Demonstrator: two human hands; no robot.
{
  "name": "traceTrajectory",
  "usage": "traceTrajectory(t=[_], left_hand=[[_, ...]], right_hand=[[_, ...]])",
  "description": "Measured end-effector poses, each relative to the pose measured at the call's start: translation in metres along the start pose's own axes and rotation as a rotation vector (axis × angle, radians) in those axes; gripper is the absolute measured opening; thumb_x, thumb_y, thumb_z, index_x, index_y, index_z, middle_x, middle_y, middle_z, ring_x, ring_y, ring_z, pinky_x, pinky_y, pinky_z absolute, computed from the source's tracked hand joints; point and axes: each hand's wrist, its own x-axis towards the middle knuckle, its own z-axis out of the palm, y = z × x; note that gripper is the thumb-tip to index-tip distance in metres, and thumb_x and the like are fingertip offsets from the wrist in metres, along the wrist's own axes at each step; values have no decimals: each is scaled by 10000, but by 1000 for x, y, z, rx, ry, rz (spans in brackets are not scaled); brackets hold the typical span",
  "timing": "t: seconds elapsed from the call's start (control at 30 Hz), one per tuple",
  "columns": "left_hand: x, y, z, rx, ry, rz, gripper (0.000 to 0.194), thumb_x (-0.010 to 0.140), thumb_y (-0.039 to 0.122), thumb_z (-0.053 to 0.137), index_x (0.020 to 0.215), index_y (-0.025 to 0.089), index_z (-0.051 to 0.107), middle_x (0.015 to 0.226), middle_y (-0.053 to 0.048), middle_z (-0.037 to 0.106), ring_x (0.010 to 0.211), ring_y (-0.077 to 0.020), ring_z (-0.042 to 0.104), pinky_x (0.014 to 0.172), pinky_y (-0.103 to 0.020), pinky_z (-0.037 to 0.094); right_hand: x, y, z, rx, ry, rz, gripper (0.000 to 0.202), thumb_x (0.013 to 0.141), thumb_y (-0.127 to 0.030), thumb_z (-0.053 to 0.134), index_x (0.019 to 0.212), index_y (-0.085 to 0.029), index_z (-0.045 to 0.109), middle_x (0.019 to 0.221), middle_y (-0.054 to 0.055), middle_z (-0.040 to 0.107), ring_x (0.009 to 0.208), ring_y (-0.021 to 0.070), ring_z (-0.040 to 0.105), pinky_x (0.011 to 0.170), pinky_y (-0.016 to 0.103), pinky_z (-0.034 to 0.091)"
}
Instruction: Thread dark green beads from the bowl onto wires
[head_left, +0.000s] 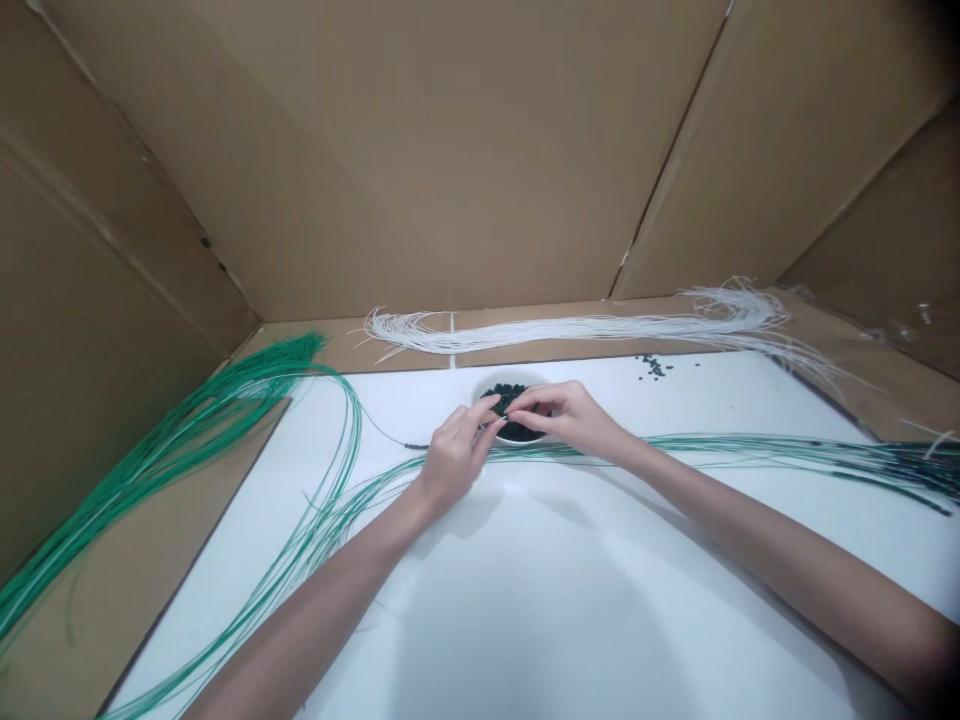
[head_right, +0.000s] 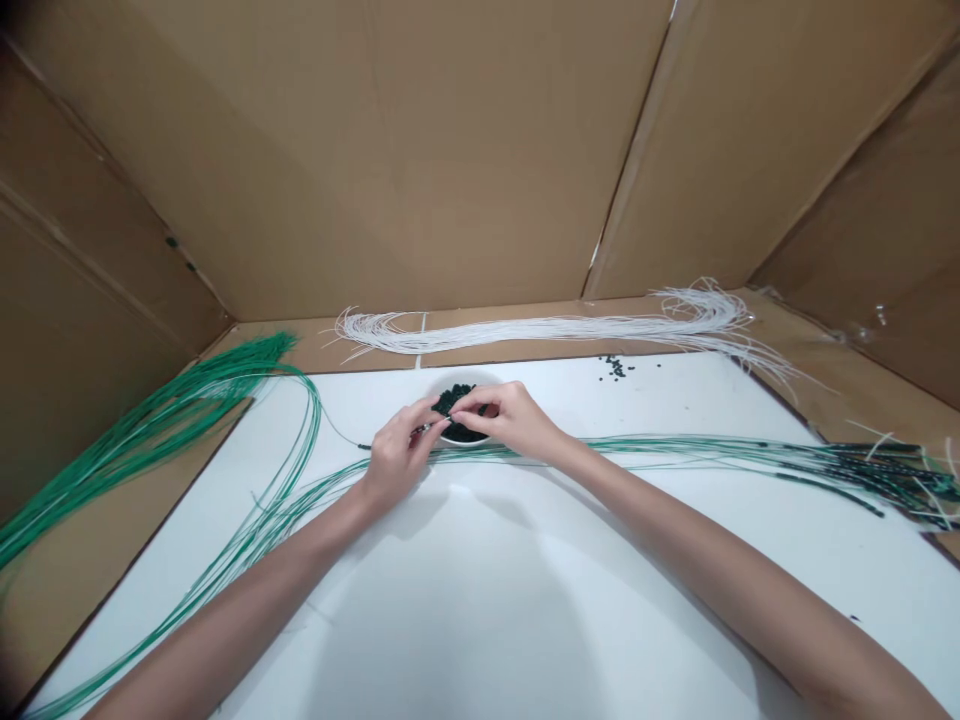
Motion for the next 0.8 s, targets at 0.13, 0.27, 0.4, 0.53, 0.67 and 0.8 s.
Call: traceTrajectory(t=[0.13, 0.27, 0.4, 0.53, 0.67, 0.8], left_hand=[[5, 2, -3, -14, -85, -25, 269, 805, 180, 516, 1072, 152, 501, 793, -31, 647, 703, -102, 568, 662, -216, 480], [10, 5, -7, -25, -122, -58, 229, 803, 200, 522, 1026, 154, 544, 780, -31, 650, 706, -105, 569, 645, -213, 477], [16, 10, -9, -29, -156, -103, 244, 794, 234, 535, 1026, 162, 558, 776, -28, 648, 675, -105, 570, 622, -215, 475], [22, 17, -12, -49, -203, -150, 190, 794, 244, 531, 951, 168, 606, 802, -31, 657, 681, -105, 578, 622, -209, 466], [25, 23, -14, -77, -185, -169, 159, 811, 228, 501, 865, 159, 633, 754, -24, 655, 596, -83, 551, 586, -192, 448], [28, 26, -18, -50, -163, -246, 146, 795, 237, 509, 835, 161, 627, 701, -14, 619, 530, -74, 483, 531, -188, 418]], right_hand=[[2, -2, -6, 18, -82, -2, 236, 736, -310, 536, 791, -130, 678, 742, 55, 665, 586, 111, 551, 495, 202, 418], [2, -6, -10, -34, -79, -29, 193, 727, -263, 533, 759, -131, 671, 702, 42, 660, 572, 105, 548, 505, 198, 422], [0, -10, -9, -185, 1, -125, 128, 710, -212, 529, 697, -145, 638, 639, 19, 633, 534, 89, 527, 520, 192, 422], [-4, -13, -8, -292, 57, -230, 96, 705, -191, 515, 682, -152, 599, 663, 21, 609, 566, 93, 523, 548, 196, 424], [-6, -19, -9, -351, 82, -272, 96, 700, -164, 487, 700, -156, 582, 681, 25, 591, 577, 97, 503, 553, 204, 422], [-5, -24, -16, -330, 127, -292, 96, 685, -150, 474, 685, -163, 569, 699, 26, 580, 599, 101, 505, 550, 202, 426]])
